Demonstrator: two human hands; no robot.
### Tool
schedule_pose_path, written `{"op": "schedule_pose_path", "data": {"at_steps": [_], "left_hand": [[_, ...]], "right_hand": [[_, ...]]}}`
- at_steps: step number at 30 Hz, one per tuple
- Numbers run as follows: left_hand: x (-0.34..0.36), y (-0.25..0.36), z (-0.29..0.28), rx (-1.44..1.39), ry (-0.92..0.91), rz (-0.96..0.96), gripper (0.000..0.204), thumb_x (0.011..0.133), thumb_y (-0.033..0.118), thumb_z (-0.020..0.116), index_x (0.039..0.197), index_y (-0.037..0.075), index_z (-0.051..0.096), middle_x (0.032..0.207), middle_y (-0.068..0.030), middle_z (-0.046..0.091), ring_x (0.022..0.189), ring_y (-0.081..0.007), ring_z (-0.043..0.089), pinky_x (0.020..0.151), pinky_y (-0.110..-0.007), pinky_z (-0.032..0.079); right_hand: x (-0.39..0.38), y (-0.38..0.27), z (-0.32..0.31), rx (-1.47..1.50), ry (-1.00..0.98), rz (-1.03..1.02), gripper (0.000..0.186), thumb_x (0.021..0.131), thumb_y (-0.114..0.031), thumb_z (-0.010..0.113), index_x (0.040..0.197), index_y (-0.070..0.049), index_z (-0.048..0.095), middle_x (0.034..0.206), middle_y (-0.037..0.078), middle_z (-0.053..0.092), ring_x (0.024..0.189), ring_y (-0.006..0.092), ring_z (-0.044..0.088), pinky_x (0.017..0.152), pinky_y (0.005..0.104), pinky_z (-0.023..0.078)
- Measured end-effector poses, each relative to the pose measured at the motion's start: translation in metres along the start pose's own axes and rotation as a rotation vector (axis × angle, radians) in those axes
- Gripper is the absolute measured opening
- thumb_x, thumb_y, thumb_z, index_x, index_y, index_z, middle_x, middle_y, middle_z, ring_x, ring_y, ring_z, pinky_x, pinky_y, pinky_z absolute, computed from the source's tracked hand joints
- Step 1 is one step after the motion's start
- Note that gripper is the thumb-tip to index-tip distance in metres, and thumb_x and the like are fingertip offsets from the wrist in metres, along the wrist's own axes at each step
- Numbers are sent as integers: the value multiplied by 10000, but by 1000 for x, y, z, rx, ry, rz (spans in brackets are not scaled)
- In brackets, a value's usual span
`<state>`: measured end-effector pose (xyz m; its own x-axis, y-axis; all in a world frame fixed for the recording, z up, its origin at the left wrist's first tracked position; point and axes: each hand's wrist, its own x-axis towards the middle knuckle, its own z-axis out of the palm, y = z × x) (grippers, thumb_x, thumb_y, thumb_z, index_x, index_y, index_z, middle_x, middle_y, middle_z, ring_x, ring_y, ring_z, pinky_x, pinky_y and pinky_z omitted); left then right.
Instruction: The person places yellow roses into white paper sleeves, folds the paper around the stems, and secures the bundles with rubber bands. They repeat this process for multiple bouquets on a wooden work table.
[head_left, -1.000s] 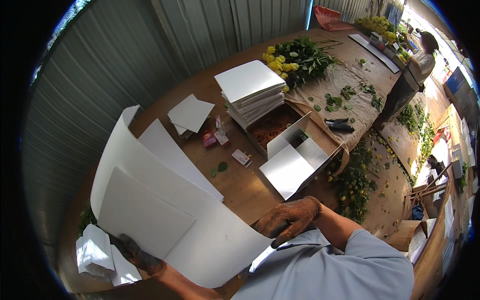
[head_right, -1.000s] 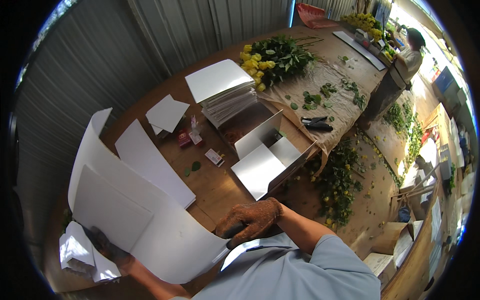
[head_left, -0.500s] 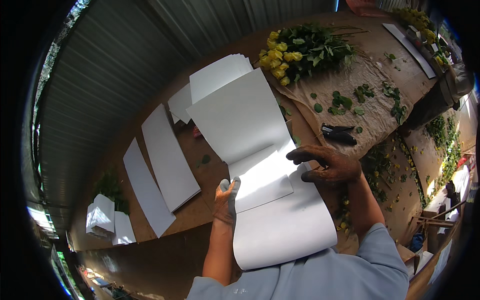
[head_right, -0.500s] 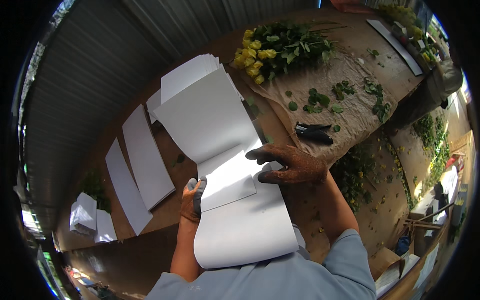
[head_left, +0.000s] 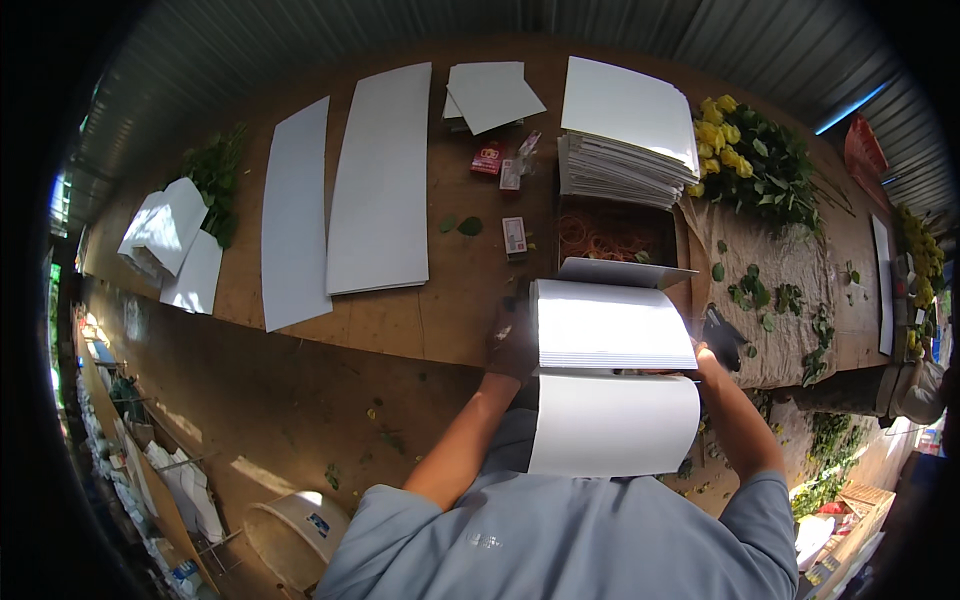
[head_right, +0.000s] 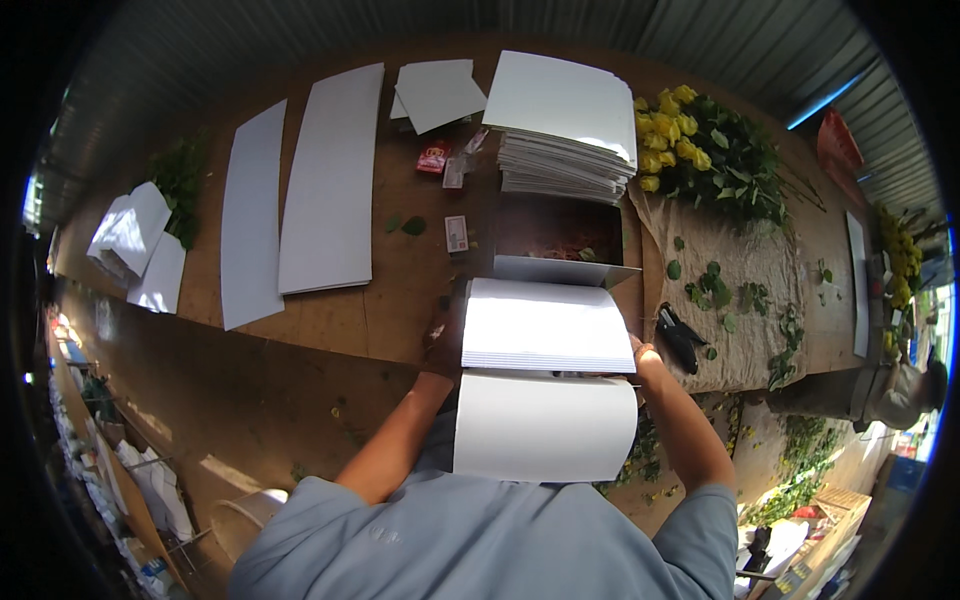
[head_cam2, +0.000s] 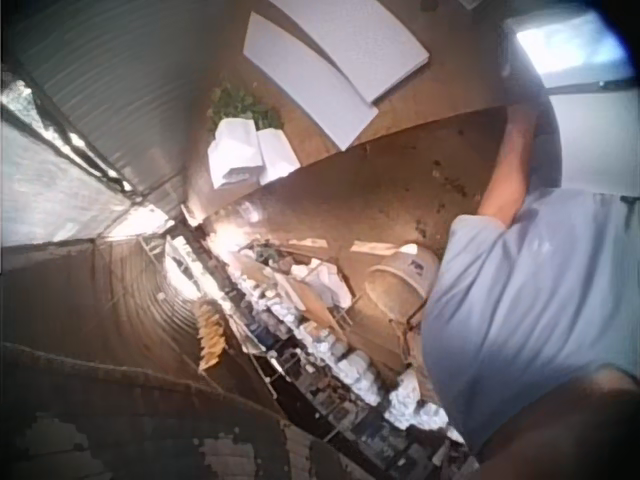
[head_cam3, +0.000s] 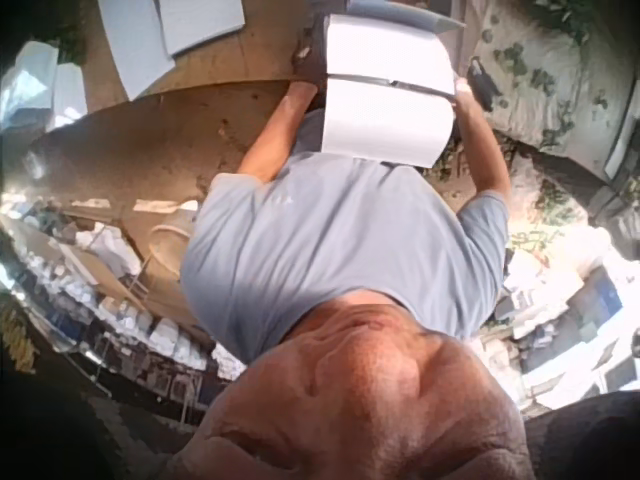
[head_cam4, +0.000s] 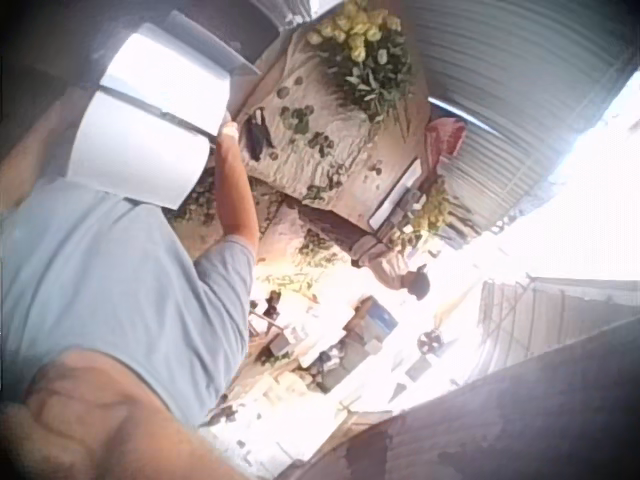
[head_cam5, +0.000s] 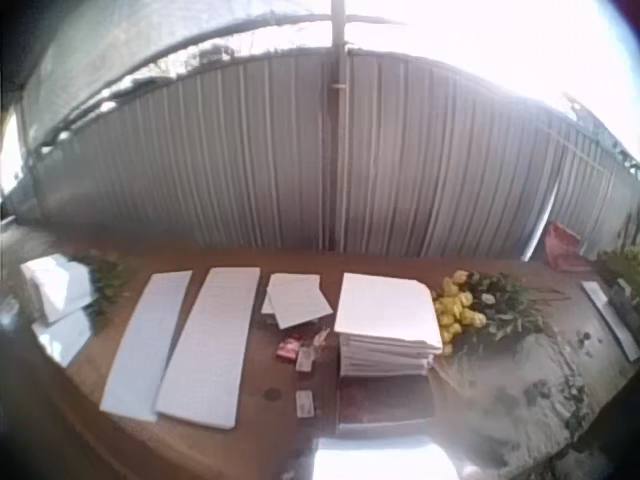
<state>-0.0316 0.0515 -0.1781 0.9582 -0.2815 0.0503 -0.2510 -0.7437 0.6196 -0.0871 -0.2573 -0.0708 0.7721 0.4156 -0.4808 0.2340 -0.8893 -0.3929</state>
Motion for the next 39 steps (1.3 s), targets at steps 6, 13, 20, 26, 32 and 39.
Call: {"op": "schedule_pose_path", "data": {"at_steps": [6,13,20,26,32,39], "left_hand": [[3,-6,10,-20,-101,-134,350,964,249,592,1265,71,568,1128,-219,661,1006,-410,670,835,-510,570],[12,-37,22,-339,-113,-26,471,1005,330,550,1367,29,527,1163,-224,674,1043,-417,674,868,-497,559],[22,-40,2,-306,-216,-17,569,971,377,600,1400,15,506,1189,-236,655,1058,-419,668,888,-488,553],[52,-26,-49,-303,-378,153,658,942,417,643,1429,2,487,1211,-246,639,1071,-421,662,906,-480,548],[82,55,-99,203,-610,634,750,913,458,685,1457,-10,469,1233,-256,622,1085,-423,657,923,-472,543],[60,96,-158,-887,-542,-22,637,899,177,797,1441,8,509,928,-63,708,754,-135,677,680,-276,559]], "right_hand": [[4,-2,5,48,205,-1,770,828,-502,768,1427,-66,562,1435,202,565,1332,389,517,1130,462,419],[2,-5,0,114,396,11,753,821,-495,775,1410,-68,579,1413,201,581,1313,390,530,1117,463,428],[-7,-9,15,125,501,80,737,814,-488,781,1392,-70,596,1391,200,597,1293,391,544,1105,465,437],[-1,-19,18,107,523,99,723,808,-482,787,1377,-72,611,1372,199,610,1277,391,556,1094,466,445],[-2,-10,25,126,533,136,709,802,-476,792,1362,-74,626,1353,198,623,1260,392,568,1083,467,452],[14,14,39,140,522,-28,770,806,-436,786,1464,-126,535,1510,179,496,1418,427,411,1193,510,339]]}}
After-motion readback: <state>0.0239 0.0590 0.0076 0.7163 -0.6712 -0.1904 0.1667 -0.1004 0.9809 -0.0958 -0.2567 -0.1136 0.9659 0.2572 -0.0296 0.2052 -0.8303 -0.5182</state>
